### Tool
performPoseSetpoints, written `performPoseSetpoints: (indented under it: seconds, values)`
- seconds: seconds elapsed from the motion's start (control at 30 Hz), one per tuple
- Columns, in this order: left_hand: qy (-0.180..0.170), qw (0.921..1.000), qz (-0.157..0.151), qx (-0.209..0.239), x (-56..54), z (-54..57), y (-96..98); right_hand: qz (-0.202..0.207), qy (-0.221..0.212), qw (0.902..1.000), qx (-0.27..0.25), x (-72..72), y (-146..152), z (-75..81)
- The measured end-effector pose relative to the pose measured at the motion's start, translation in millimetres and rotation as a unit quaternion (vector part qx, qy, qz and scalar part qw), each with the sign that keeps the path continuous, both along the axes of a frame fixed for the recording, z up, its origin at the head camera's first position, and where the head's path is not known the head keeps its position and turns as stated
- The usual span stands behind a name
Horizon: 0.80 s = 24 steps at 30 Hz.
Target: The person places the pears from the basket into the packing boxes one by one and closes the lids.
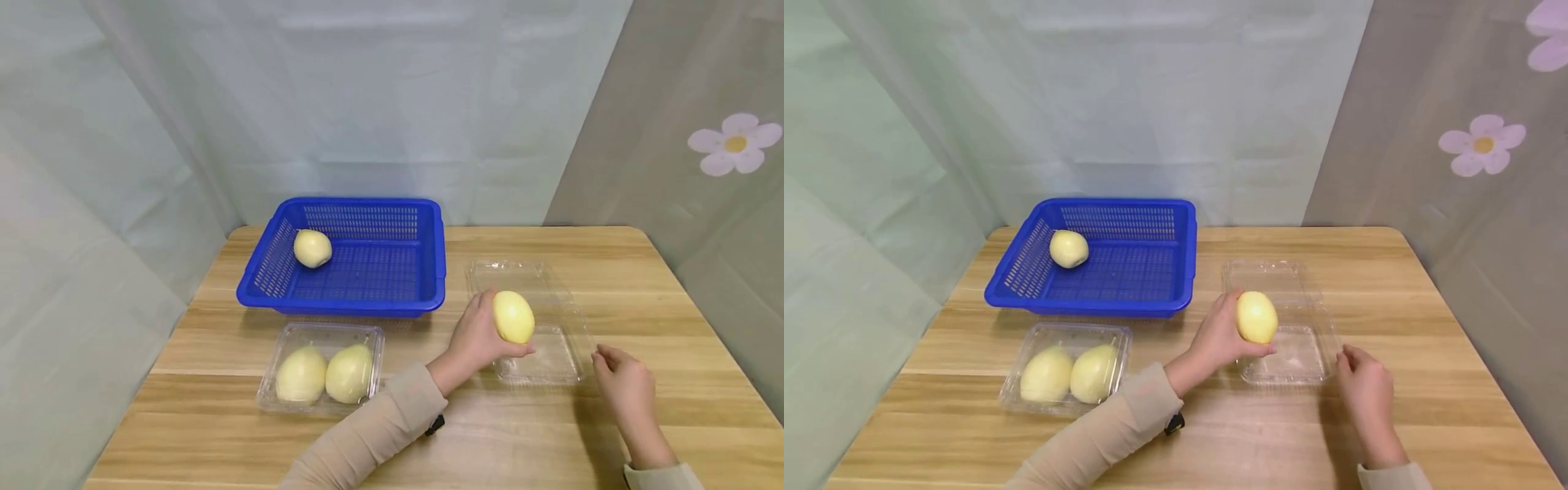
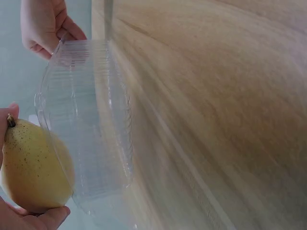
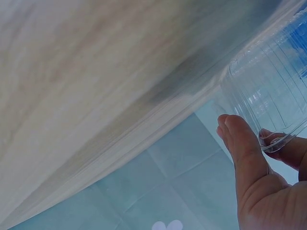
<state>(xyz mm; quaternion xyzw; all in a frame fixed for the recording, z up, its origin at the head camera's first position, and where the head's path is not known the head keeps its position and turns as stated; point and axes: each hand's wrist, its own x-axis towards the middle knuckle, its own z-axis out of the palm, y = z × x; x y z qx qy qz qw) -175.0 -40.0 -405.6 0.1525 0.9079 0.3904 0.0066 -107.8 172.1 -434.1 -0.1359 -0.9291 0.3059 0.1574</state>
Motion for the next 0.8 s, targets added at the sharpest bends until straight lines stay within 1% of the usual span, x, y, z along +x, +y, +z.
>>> performPoseSetpoints:
  seconds: [0.13,0.33,0.53,0.73,0.8]
  values:
    - [0.009,0.9994,-0.016,-0.029,1.8,-5.2,5.1,-0.007,0.005,0.9999,0.006,1.7,-0.1,-0.9]
    - [0.039,0.9954,-0.025,-0.084,3.4,-7.7,9.5,-0.012,0.001,0.9999,0.004,0.3,-1.8,0.0]
    - [0.069,0.9852,-0.032,-0.153,2.7,-11.7,13.1,-0.016,0.0,0.9998,0.006,0.6,-3.8,0.7]
    - [0.085,0.9752,-0.043,-0.2,2.2,-14.6,17.3,-0.019,0.003,0.9998,0.004,-0.5,-3.4,0.2]
    - [0.094,0.9704,-0.048,-0.217,1.9,-15.0,18.7,-0.02,0.003,0.9998,0.003,-0.5,-3.2,0.5]
